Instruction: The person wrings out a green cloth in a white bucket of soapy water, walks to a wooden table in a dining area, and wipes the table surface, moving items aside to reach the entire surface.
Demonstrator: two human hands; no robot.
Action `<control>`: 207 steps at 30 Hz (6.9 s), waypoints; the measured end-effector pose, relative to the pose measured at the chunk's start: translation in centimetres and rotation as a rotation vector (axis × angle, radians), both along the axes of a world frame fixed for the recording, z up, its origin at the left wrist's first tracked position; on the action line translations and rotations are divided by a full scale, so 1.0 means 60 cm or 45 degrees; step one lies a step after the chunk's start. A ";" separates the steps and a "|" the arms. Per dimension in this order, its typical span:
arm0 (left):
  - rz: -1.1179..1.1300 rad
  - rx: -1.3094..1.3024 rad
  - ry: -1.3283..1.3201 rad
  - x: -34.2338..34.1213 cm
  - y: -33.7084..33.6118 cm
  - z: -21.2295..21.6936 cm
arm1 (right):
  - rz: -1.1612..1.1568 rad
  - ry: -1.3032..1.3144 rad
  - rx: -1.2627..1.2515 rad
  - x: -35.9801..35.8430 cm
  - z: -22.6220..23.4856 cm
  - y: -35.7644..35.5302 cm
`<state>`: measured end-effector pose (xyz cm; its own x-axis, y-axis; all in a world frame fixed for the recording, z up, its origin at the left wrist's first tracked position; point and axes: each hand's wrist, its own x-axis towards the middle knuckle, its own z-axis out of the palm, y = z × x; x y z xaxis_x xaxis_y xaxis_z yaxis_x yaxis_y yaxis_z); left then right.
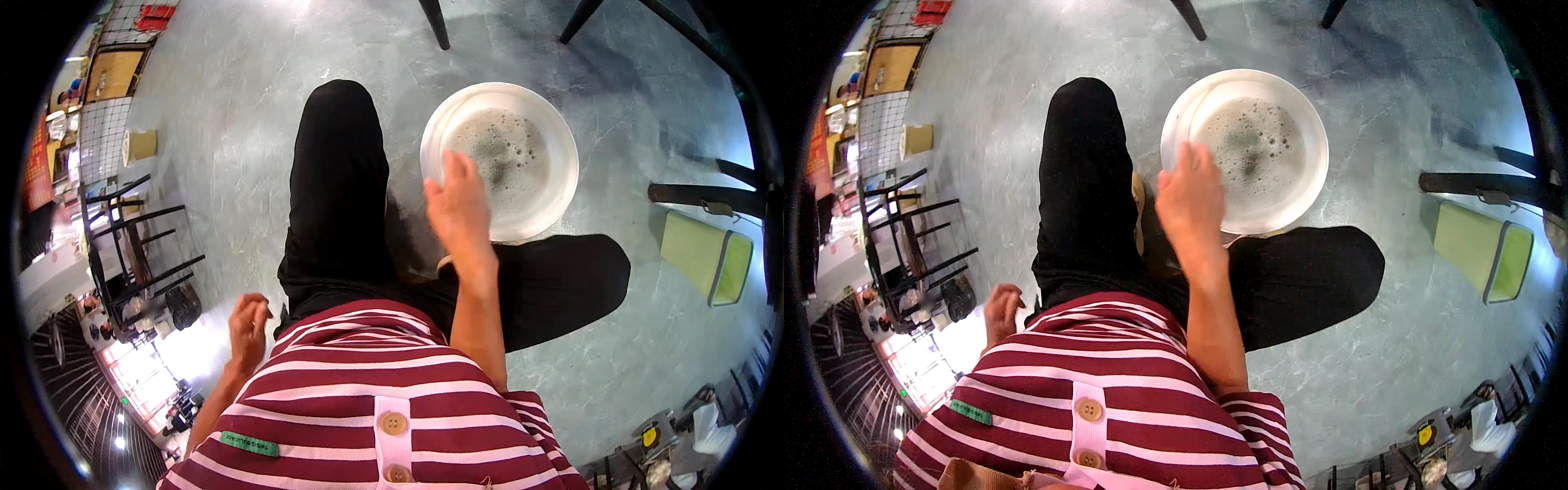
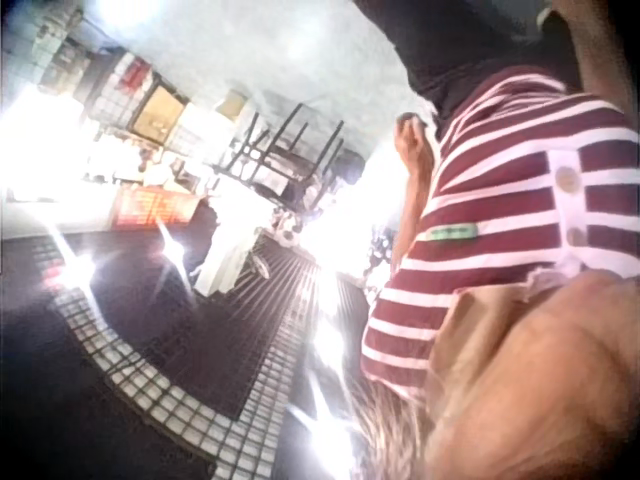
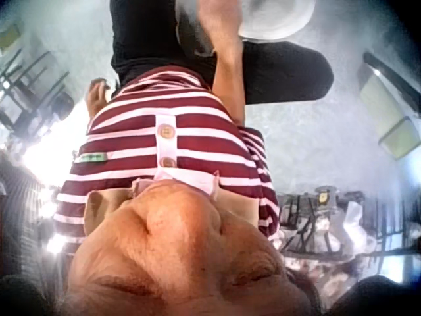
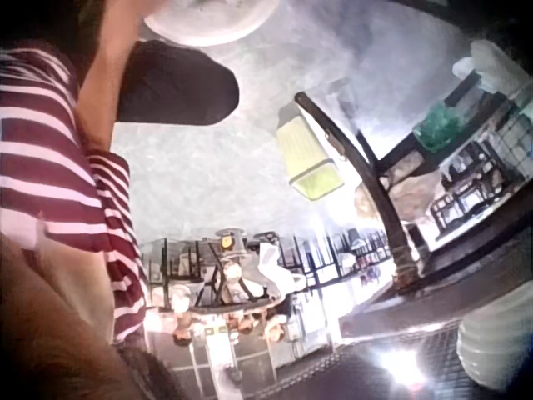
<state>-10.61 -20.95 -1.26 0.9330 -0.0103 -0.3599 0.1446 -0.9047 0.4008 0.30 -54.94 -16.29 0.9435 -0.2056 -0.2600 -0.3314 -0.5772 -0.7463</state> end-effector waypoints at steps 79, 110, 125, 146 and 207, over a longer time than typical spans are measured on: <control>0.080 -1.653 2.058 0.500 -0.488 -0.504 | -0.397 -0.206 0.400 0.068 0.011 -0.076; 0.237 -1.242 1.287 0.447 -0.545 -0.382 | -0.172 0.859 -0.322 0.061 -0.419 -0.170; -0.120 -1.306 1.519 0.447 -0.530 -0.481 | -0.625 -0.270 1.644 0.072 0.074 -0.122; 0.271 -1.110 1.321 0.418 -0.528 -0.447 | -0.846 -0.813 -0.100 0.131 -0.148 -0.104; -0.479 -0.747 1.011 0.439 -0.578 -0.388 | -0.867 -0.280 0.080 0.097 -0.192 -0.150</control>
<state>15.74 -55.65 -24.52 0.3324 -0.6203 -0.7104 0.3078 -0.6407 0.7034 6.15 -63.94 -27.80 0.6429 -0.7581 -0.1095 -0.4412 -0.2496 -0.8620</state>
